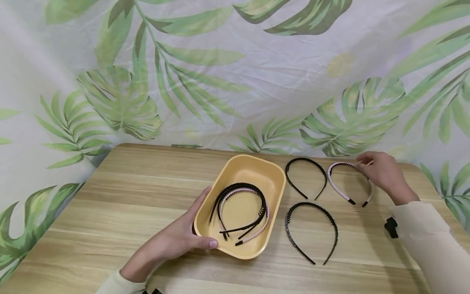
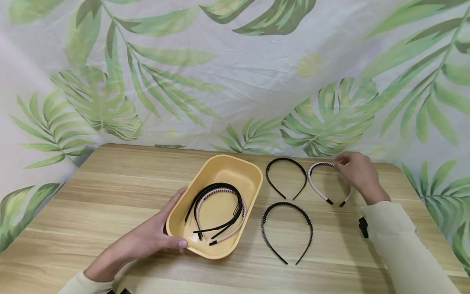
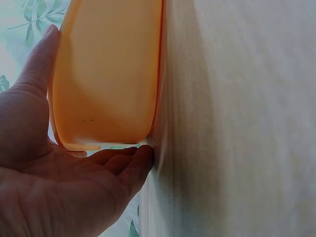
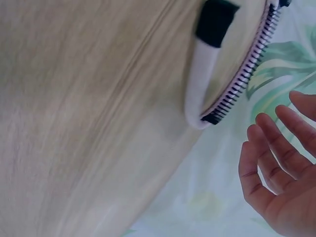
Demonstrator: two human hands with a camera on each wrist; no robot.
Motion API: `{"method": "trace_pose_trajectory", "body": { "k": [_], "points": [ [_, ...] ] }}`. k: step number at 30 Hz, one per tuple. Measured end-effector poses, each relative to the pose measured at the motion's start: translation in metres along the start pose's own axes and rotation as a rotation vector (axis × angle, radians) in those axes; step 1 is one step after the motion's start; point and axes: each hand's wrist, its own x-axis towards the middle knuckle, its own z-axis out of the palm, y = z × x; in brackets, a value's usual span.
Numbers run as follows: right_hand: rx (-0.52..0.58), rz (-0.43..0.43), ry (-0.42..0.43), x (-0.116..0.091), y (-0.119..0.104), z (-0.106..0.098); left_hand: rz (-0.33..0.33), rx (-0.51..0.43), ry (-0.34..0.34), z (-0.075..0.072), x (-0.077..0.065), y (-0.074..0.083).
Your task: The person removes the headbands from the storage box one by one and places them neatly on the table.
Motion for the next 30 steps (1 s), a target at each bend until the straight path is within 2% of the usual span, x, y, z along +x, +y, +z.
{"method": "trace_pose_trajectory", "body": {
  "k": [10,20,30],
  "points": [
    [0.016,-0.022,0.028,-0.017,-0.031,0.003,-0.004,-0.008,-0.009,0.000,0.001,0.001],
    [0.036,-0.078,0.051,-0.028,-0.062,0.014,-0.002,-0.038,-0.021,0.000,0.002,0.001],
    [0.051,-0.146,0.093,-0.040,-0.093,0.023,0.011,-0.015,-0.017,0.001,0.002,-0.001]
  ]
}}
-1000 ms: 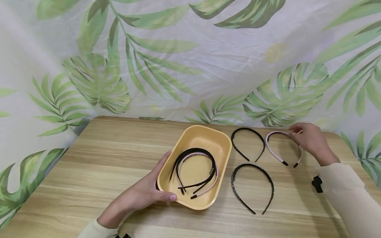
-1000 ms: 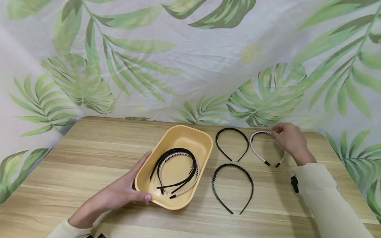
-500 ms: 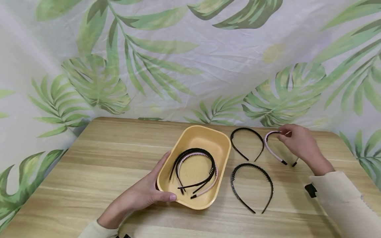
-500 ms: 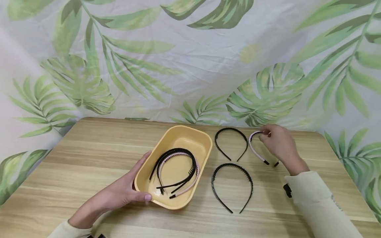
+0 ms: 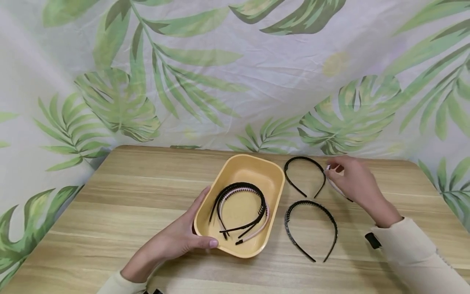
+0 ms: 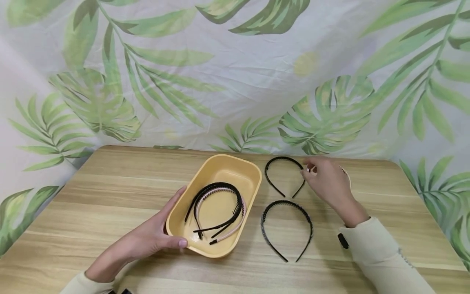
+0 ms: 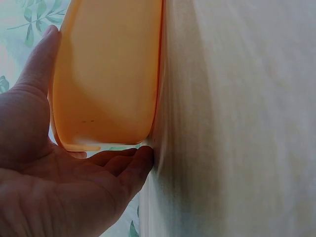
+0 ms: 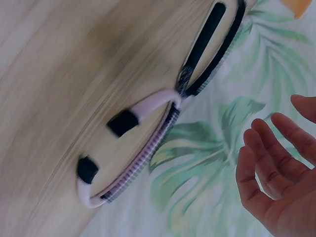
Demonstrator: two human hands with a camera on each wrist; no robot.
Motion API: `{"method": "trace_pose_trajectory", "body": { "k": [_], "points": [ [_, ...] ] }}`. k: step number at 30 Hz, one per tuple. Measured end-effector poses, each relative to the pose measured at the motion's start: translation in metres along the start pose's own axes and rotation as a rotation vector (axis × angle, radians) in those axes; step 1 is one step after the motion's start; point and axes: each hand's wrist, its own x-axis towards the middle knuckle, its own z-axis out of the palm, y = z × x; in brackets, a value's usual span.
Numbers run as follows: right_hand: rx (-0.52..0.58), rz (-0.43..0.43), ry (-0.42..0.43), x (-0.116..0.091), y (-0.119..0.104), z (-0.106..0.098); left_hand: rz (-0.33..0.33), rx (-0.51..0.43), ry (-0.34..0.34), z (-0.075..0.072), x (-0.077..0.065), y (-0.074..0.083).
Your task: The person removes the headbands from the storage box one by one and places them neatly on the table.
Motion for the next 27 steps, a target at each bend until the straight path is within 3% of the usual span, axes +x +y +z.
{"method": "trace_pose_trajectory", "body": {
  "k": [14,20,27],
  "points": [
    [0.002,-0.104,0.047,-0.003,-0.038,0.009,-0.049,0.006,0.004,0.001,0.000,0.001],
    [0.043,-0.084,0.011,-0.005,-0.049,0.013,-0.047,0.008,0.009,0.002,-0.002,0.003],
    [0.080,-0.106,0.017,-0.004,-0.057,0.017,-0.103,0.154,0.065,0.003,-0.004,0.007]
  ]
}}
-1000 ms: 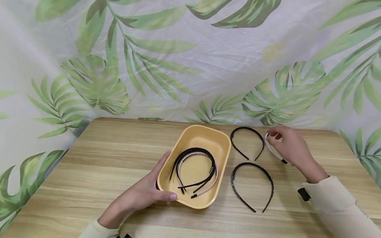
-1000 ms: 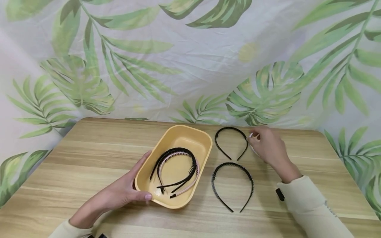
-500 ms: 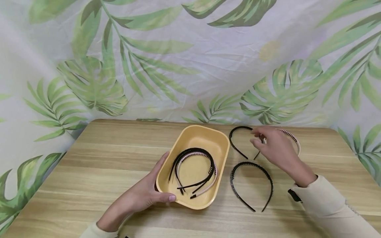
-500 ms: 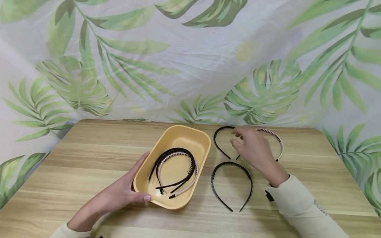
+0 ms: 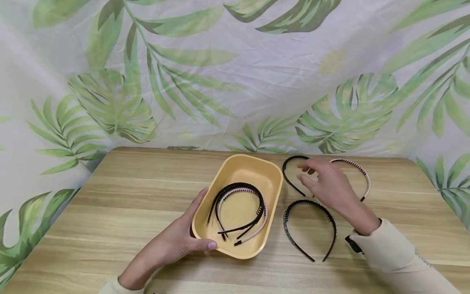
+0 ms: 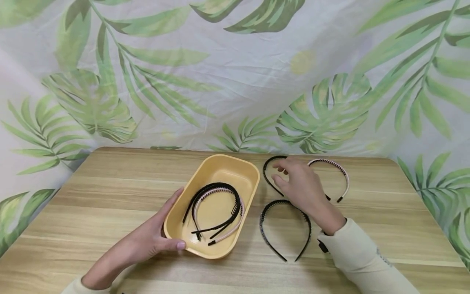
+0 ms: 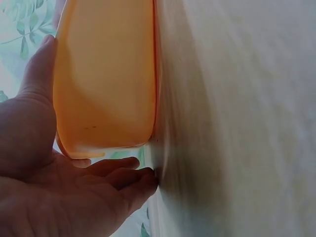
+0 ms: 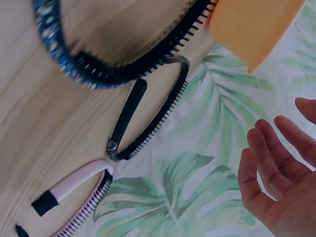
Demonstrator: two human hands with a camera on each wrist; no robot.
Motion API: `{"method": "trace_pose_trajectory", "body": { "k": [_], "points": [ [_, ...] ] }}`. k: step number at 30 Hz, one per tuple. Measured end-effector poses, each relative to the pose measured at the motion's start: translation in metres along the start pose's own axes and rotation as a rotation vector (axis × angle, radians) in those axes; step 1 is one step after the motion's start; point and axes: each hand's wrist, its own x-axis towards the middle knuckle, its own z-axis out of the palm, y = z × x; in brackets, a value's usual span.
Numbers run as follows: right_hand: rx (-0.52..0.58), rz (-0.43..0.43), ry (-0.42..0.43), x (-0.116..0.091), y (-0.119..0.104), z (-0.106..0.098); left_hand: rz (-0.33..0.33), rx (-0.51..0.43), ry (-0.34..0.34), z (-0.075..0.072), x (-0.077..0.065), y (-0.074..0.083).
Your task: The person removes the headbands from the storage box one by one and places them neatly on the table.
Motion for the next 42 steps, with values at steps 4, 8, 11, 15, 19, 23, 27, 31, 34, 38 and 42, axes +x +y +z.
{"method": "trace_pose_trajectory", "body": {
  "k": [4,8,11,15,19,23,27,31,34,38,42],
  "points": [
    [0.012,-0.034,0.017,0.001,-0.005,0.004,-0.015,0.109,0.041,0.001,-0.002,0.003],
    [0.024,-0.072,0.030,0.000,-0.012,0.008,-0.018,0.174,0.070,0.002,-0.004,0.004],
    [0.037,-0.096,0.038,0.000,-0.017,0.011,-0.013,0.204,0.086,0.003,-0.004,0.003],
    [0.055,-0.123,0.046,0.001,-0.023,0.016,-0.001,0.234,0.093,0.003,-0.003,0.003],
    [0.055,-0.148,0.058,0.004,-0.030,0.022,0.012,0.255,0.091,0.003,-0.002,0.002],
    [0.072,-0.155,0.038,0.006,-0.036,0.028,0.003,0.268,0.091,0.003,-0.002,0.003],
    [0.097,-0.146,-0.010,0.007,-0.043,0.035,-0.006,0.286,0.099,0.003,-0.003,0.004],
    [0.106,-0.136,-0.049,0.008,-0.049,0.040,-0.002,0.293,0.100,0.003,-0.003,0.004],
    [0.111,-0.128,-0.082,0.009,-0.052,0.043,-0.004,0.297,0.100,0.003,-0.002,0.004],
    [0.117,-0.121,-0.121,0.012,-0.053,0.048,-0.009,0.298,0.103,0.002,-0.002,0.004],
    [0.123,-0.108,-0.158,0.016,-0.054,0.052,-0.014,0.284,0.098,0.003,-0.002,0.003]
  ]
}}
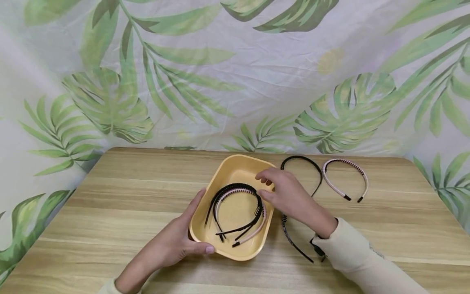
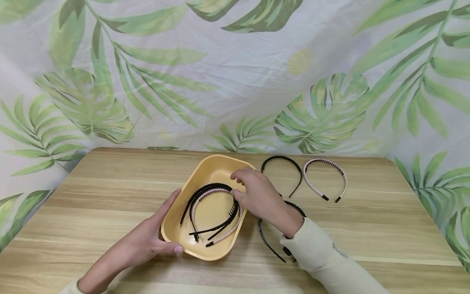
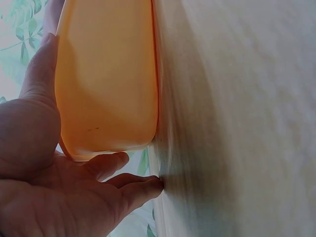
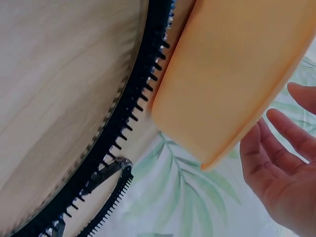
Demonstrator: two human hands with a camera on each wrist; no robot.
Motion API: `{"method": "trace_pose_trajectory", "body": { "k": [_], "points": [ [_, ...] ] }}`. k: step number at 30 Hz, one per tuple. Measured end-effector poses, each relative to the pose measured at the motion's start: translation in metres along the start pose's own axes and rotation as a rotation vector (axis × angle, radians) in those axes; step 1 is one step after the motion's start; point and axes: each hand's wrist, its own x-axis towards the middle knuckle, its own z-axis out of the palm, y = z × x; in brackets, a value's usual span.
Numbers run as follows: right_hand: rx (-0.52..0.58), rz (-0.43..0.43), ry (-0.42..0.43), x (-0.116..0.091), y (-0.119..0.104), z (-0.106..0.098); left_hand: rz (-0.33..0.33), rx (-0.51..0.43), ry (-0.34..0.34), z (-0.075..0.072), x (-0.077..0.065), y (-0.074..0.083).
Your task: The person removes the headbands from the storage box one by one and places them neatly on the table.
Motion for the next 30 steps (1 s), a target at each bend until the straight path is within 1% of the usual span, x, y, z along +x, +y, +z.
{"method": "trace_pose_trajectory", "body": {
  "k": [10,15,24,30],
  "points": [
    [0.024,0.034,-0.076,0.012,0.000,0.009,-0.018,-0.028,-0.012,-0.001,0.000,0.001],
    [0.034,0.062,-0.103,0.017,0.001,0.011,-0.025,-0.014,-0.011,-0.001,0.001,0.002],
    [0.005,0.051,-0.108,0.026,0.002,0.017,-0.024,0.006,-0.009,-0.002,0.001,0.002],
    [0.004,0.081,-0.103,0.031,0.003,0.020,-0.027,-0.001,-0.008,-0.001,0.000,0.002]
  ]
}}
